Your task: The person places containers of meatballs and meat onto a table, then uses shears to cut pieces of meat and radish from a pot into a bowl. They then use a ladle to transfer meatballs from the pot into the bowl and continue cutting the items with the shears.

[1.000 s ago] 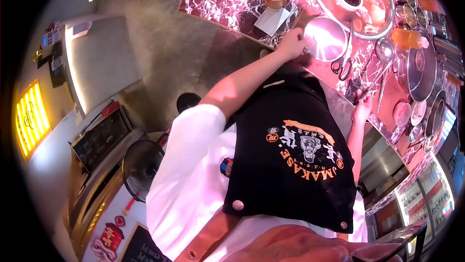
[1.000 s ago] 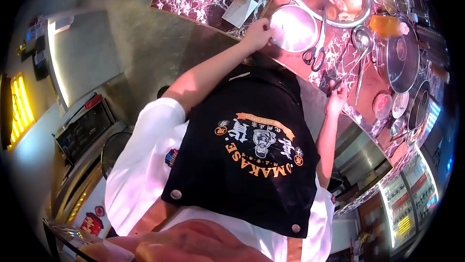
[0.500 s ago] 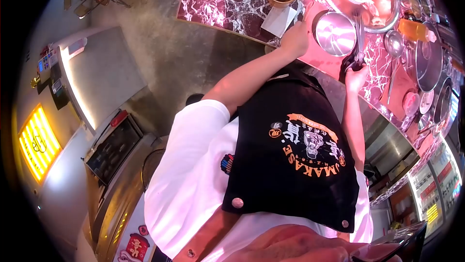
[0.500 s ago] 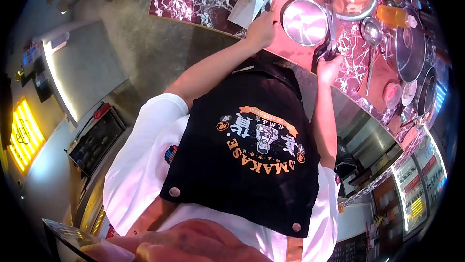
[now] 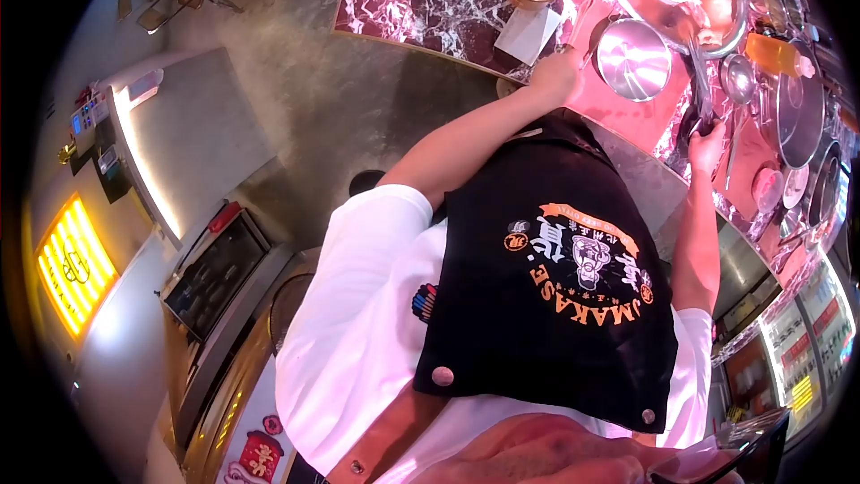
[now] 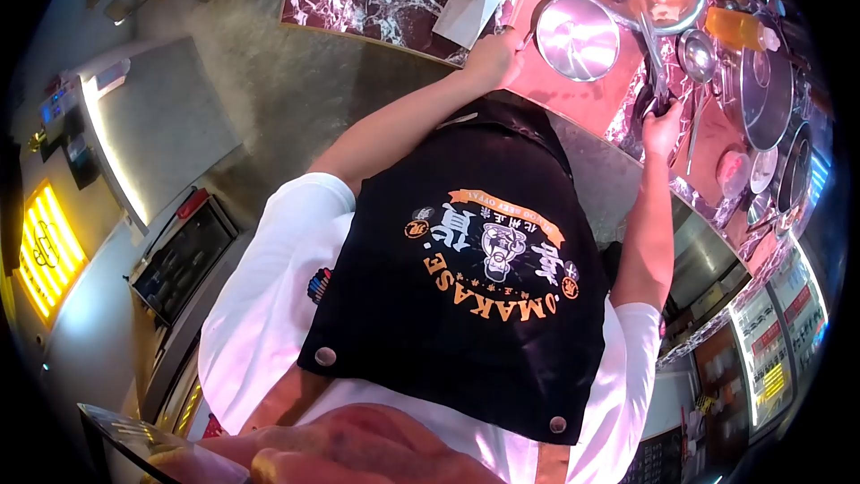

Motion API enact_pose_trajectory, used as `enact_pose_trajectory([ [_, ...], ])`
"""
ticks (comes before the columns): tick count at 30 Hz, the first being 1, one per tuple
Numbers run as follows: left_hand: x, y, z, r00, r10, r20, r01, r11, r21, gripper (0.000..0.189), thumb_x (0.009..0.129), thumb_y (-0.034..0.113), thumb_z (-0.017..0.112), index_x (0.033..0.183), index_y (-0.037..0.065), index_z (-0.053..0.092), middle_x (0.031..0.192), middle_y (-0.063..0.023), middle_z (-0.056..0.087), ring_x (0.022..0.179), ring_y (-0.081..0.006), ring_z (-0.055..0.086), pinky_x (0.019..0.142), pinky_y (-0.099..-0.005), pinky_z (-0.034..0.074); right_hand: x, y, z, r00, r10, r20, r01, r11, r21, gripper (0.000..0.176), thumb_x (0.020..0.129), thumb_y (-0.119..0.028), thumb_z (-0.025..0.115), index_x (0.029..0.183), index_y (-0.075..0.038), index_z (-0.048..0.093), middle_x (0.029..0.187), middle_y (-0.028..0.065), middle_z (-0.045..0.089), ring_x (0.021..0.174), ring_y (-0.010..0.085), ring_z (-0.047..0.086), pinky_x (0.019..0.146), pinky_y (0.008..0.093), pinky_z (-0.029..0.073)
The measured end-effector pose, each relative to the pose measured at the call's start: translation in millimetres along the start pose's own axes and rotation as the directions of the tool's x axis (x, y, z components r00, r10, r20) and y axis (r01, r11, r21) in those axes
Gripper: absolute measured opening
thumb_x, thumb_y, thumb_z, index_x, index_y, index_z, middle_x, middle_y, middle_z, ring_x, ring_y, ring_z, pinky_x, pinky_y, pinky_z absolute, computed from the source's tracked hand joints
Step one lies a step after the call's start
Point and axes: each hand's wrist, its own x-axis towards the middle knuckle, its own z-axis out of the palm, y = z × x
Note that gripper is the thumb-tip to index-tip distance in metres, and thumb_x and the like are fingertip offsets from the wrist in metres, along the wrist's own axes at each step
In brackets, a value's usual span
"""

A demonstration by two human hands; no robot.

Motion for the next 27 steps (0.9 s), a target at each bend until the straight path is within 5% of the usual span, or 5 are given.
enact_pose_trajectory([
  [9, -84, -41, -64, 0.945, -0.232, 0.232, 0.242, 0.970, -0.017, 0.016, 0.093, 0.018, 0.054, 0.104, 0.006, 0.053, 0.088, -0.0149, 0.071, 0.084, -0.0349, 0.069, 0.073, -0.0445, 0.053, -25, -2, 11, 0.983, 0.116, -0.142, -0.080, 0.968, 0.237, 0.044, 0.079, 0.002, 0.069, 0.117, 0.003, 0.048, 0.107, 0.0162, 0.065, 0.097, 0.0250, 0.065, 0.091, 0.0327, 0.048],
  [10, -92, -48, -70, 0.942, -0.236, 0.238, 0.245, 0.969, -0.010, 0.016, 0.093, 0.018, 0.054, 0.104, 0.006, 0.053, 0.088, -0.0149, 0.071, 0.084, -0.0349, 0.069, 0.073, -0.0445, 0.053, -32, -4, 16, 0.978, 0.160, -0.137, -0.073, 0.866, 0.495, 0.042, 0.080, 0.001, 0.072, 0.114, 0.003, 0.048, 0.107, 0.0147, 0.064, 0.098, 0.0212, 0.063, 0.092, 0.0306, 0.048],
  [11, -100, -54, -75, 0.953, -0.185, 0.238, 0.190, 0.982, -0.001, 0.015, 0.093, 0.016, 0.053, 0.105, 0.007, 0.053, 0.093, -0.0144, 0.071, 0.086, -0.0354, 0.068, 0.074, -0.0438, 0.053, -40, -7, 21, 0.972, 0.205, -0.119, -0.059, 0.697, 0.715, 0.040, 0.081, 0.000, 0.075, 0.111, 0.003, 0.048, 0.108, 0.0132, 0.064, 0.098, 0.0175, 0.062, 0.092, 0.0284, 0.048],
  [21, -100, -68, -71, 0.958, 0.274, -0.083, -0.283, 0.951, -0.128, 0.012, 0.092, 0.010, 0.057, 0.102, 0.006, 0.056, 0.133, -0.0209, 0.055, 0.098, -0.0398, 0.063, 0.081, -0.0416, 0.052, -70, 0, 40, 0.931, 0.365, -0.013, -0.200, 0.541, 0.817, 0.040, 0.082, -0.002, 0.077, 0.109, 0.004, 0.047, 0.107, 0.0128, 0.064, 0.099, 0.0148, 0.060, 0.091, 0.0259, 0.049],
  [27, -86, -61, -61, 0.977, 0.175, -0.123, -0.189, 0.975, -0.117, 0.011, 0.090, 0.011, 0.057, 0.100, 0.008, 0.053, 0.139, -0.0290, 0.046, 0.088, -0.0442, 0.062, 0.076, -0.0460, 0.051, -75, -28, 29, 0.925, 0.380, -0.012, -0.219, 0.559, 0.800, 0.032, 0.084, -0.002, 0.074, 0.106, 0.001, 0.051, 0.104, 0.0080, 0.063, 0.097, 0.0146, 0.060, 0.091, 0.0276, 0.048],
])
